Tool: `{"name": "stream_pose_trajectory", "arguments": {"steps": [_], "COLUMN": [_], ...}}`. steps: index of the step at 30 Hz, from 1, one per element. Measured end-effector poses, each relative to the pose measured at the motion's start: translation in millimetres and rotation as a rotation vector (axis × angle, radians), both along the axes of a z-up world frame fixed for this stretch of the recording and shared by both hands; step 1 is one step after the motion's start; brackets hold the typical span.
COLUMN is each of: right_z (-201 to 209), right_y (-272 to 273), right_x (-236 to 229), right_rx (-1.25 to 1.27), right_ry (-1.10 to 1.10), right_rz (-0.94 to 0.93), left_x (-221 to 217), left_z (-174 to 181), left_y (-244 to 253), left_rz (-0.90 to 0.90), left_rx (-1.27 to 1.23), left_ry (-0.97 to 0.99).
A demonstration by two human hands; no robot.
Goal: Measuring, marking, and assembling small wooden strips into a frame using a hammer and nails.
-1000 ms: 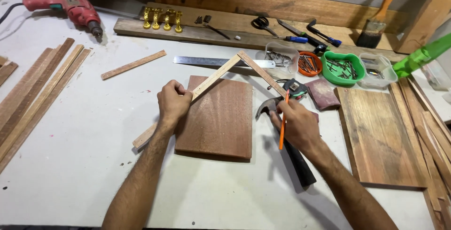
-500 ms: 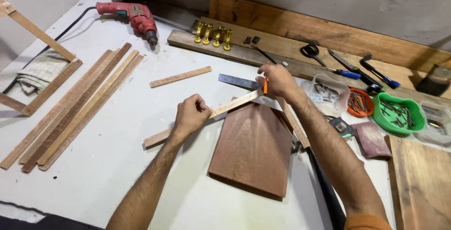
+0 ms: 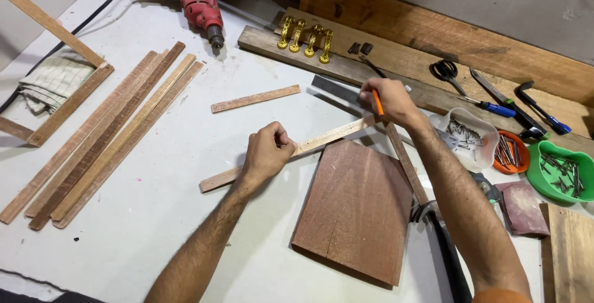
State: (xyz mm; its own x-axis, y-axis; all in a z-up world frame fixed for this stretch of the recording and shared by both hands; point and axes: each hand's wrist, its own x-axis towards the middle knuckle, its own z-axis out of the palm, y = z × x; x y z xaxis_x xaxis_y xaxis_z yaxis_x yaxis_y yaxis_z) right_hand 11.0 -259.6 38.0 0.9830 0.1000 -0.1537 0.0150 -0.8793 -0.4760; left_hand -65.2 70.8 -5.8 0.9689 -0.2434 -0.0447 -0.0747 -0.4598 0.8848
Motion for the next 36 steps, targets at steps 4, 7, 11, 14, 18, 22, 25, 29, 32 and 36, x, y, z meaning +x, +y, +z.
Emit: {"name": "stream_pose_trajectory", "arguments": {"steps": [4,7,11,14,18,22,25,29,32,36], "right_z": [31.0,92.3,112.4,84.7,28.3,5.4,-8.8,-13.3,-15.1,-11.4], "right_y": [-5.8,19.4,31.4,28.8,16.7,31.4,36.8,44.5,50.0,59.3], "right_x": [-3.3,-45.8,-112.2,-167.8,-230.2,-263.9,-268.7,-274.1,-276.5,-276.9], "right_rx": [0.038,-0.096,-0.065,0.039,0.09,0.084,0.105,0.082,0.047,0.022], "right_ry": [-0.405,-0.797,-0.861,-0.616,-0.354,-0.392,-0.438,-0.427,-0.436,-0.389], "right_rz": [0.144,0.181,0.14,0.024,-0.09,-0.137,-0.135,-0.187,-0.217,-0.287], "left_x": [-5.1,-10.4,-19.5,-30.5,-40.2,-53.1,-55.2,-53.1,-48.6,-48.7], "left_z": [12.0,17.7,14.8,16.2,5.1,12.5,11.7,3.7,-10.1,-11.1], "left_y": [-5.0,-15.2,-39.7,-58.0,-76.3,-81.5,-83.3,-86.4,-89.3,-90.9], "left_rz": [0.008,0.035,0.045,0.036,0.02,0.025,0.045,0.05,0.034,0.032], "left_rx": [0.003,-0.001,-0.027,-0.034,0.014,0.039,0.059,0.079,0.069,0.062], "left_ry": [-0.002,-0.015,-0.075,-0.077,0.001,0.004,-0.001,-0.038,-0.085,-0.114]}}
